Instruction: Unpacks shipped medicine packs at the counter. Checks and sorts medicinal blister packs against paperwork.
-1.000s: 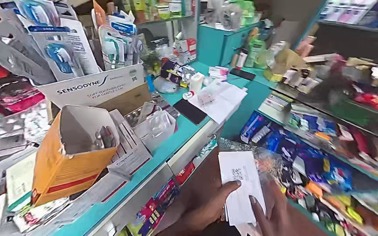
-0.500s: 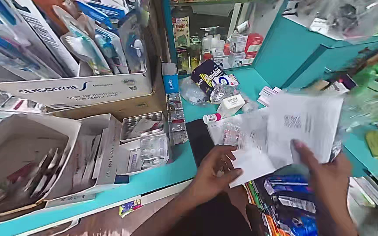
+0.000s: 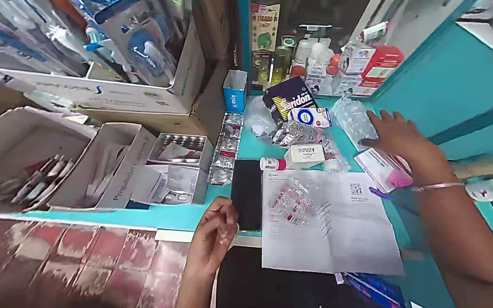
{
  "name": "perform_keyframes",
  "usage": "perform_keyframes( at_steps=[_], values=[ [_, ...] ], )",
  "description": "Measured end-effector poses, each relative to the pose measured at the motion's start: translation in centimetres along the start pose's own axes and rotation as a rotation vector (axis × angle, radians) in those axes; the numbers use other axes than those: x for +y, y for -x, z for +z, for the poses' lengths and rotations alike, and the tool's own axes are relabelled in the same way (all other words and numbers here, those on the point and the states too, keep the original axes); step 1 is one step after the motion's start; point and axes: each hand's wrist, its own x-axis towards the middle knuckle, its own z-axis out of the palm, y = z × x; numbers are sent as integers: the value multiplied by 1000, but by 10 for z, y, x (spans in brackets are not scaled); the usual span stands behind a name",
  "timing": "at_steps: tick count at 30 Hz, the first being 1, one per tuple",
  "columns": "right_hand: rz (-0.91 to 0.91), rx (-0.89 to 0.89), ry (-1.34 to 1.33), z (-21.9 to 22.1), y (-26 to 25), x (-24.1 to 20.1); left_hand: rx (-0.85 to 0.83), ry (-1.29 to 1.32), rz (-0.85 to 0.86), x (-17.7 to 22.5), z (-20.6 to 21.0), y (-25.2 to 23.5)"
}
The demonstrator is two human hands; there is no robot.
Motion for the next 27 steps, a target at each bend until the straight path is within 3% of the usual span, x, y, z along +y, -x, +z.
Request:
perform_keyframes(
  at_steps=[4,7,14,19,22,24,27],
  values=[
    [-362,191,-67,-23,35,-41,125,-429,191,-7,13,4],
    [-641,186,-252,-12,51,-69,106,-793,313,-12,17,2],
    [-782,351,-118,8,65,-87,118,-1546,460,-43,32,-2],
    [-960,9,-203,61,117,-89,36,-1911,314,-66,37,5],
    [-1066,-47,-244,80,138,-91,-11,-2001,334,-65,37,1],
    [-961,-16,-389,71,133,-79,-80,-2008,402,-69,33,-4],
    [-421,86,-426,45,102,-53,-207,-2039,548,-73,23,-10]
  ],
)
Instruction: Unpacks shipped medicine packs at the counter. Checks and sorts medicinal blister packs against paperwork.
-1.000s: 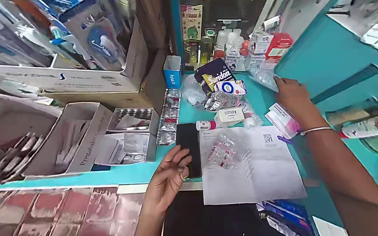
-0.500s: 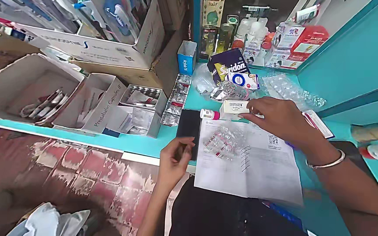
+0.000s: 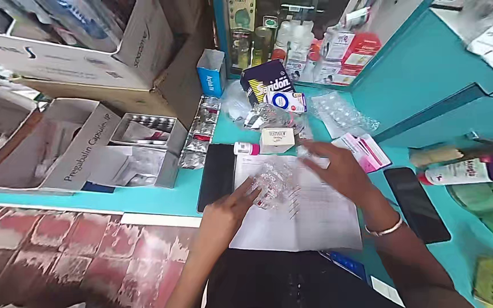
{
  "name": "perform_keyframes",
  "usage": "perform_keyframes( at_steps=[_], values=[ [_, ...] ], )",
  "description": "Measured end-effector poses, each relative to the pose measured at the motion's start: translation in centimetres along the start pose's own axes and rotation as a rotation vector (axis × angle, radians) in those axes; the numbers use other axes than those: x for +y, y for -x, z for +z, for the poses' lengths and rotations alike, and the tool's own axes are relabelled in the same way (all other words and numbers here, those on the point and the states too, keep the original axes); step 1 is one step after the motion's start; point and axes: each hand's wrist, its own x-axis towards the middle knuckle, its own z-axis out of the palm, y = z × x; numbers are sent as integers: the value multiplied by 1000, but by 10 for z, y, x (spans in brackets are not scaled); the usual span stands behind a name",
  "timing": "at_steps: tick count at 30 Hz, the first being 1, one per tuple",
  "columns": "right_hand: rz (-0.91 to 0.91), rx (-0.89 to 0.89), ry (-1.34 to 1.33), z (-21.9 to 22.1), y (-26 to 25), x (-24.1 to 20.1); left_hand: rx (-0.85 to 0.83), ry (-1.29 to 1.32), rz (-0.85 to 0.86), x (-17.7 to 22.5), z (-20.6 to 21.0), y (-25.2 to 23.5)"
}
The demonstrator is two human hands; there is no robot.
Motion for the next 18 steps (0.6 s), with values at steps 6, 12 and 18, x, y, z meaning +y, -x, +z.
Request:
perform_keyframes(
  at_steps=[6,12,18],
  values=[
    [267,9,-4,22,-24,32,172,-136,155,-12,-13,-8],
    [46,98,104,-12,-40,17,330,1,114,-41,-68,3],
    [-256,7,50,-1,-109,10,465,-197,-84,-62,-70,-18]
  ],
)
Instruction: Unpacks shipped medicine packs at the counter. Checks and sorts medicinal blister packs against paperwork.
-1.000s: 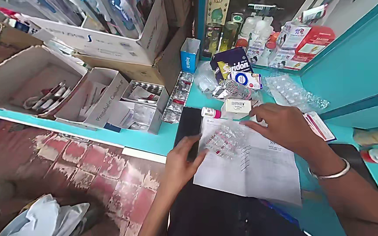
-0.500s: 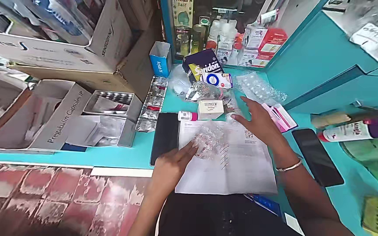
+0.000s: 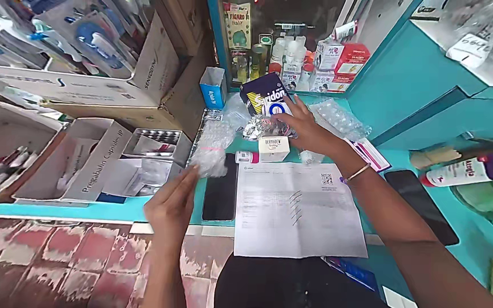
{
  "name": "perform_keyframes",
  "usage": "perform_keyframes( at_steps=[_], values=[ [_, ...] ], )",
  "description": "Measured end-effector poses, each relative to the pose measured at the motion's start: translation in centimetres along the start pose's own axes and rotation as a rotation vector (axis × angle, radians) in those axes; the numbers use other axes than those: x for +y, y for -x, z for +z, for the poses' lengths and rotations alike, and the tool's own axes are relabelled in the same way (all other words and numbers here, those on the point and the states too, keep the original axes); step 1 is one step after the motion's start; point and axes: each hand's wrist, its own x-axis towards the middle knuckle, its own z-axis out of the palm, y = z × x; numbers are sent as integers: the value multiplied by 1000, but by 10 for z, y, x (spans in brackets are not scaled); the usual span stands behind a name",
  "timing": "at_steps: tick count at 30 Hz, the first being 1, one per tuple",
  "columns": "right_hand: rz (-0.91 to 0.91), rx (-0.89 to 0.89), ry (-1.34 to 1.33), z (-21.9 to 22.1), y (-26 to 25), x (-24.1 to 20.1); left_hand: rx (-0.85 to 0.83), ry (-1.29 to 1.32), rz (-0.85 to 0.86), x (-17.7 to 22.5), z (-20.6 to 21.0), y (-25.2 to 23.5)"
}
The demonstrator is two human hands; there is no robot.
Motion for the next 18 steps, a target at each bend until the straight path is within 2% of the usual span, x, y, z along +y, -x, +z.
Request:
perform_keyframes(
  at_steps=[3,5,7,9,10,12,15,17,18],
  values=[
    [-23,-21,-41,-2,2,0,-124,-86,-46,-8,41,-3],
    [-73,37,-32,-4,21,-5,-253,-126,-125,-7,53,-3],
    [-251,232,63,-1,46,-6,-324,-104,-186,0,48,-4],
    [-424,406,200,-1,66,-8,-283,5,-229,12,35,-7],
    [-496,461,248,1,75,-11,-247,116,-236,21,27,-10],
    [-638,509,274,6,88,-21,-246,571,-269,43,18,-15],
    [-773,474,208,17,94,-38,-651,1314,-423,78,21,-23],
    [-755,448,183,27,93,-44,-883,1579,-569,93,30,-30],
    [-702,426,187,29,93,-47,-905,1609,-609,97,33,-31]
  ],
)
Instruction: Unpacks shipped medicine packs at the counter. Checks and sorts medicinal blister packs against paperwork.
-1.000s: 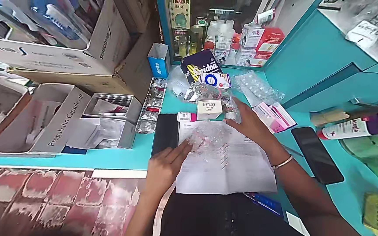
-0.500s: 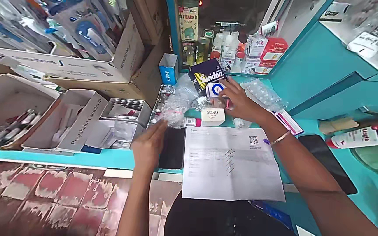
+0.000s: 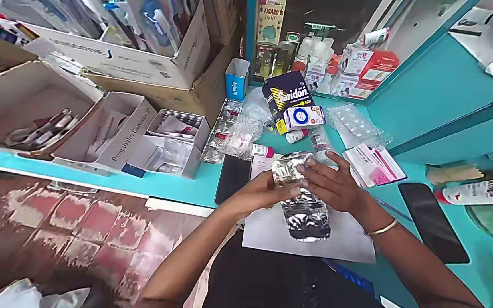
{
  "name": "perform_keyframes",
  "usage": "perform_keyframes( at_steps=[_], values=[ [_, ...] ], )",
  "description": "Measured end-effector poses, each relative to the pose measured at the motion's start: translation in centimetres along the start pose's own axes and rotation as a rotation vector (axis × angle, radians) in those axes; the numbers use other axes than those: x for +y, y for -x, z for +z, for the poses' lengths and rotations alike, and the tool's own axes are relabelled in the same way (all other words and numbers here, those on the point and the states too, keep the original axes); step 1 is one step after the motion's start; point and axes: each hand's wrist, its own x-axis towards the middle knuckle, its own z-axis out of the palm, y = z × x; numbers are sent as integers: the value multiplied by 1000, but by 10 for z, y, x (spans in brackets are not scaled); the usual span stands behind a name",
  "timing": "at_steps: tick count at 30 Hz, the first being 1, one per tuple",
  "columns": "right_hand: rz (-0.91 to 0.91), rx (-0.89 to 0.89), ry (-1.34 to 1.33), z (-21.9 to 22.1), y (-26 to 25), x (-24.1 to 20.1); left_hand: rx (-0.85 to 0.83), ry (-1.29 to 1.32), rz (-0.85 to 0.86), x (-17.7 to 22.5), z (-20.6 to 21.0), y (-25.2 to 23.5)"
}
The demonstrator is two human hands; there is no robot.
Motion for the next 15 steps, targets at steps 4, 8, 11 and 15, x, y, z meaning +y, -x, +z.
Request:
perform_keyframes(
  at_steps=[4,8,11,15],
  values=[
    [287,-87,-86,-15,-3,-13,189,-23,32,-5,7,1],
    [350,-118,80,-16,-11,-37,297,-270,135,-15,14,3],
    [225,-155,230,-15,-18,-51,312,-517,129,-18,15,6],
    [315,-142,75,-6,-16,-63,250,-649,32,-15,15,19]
  ],
)
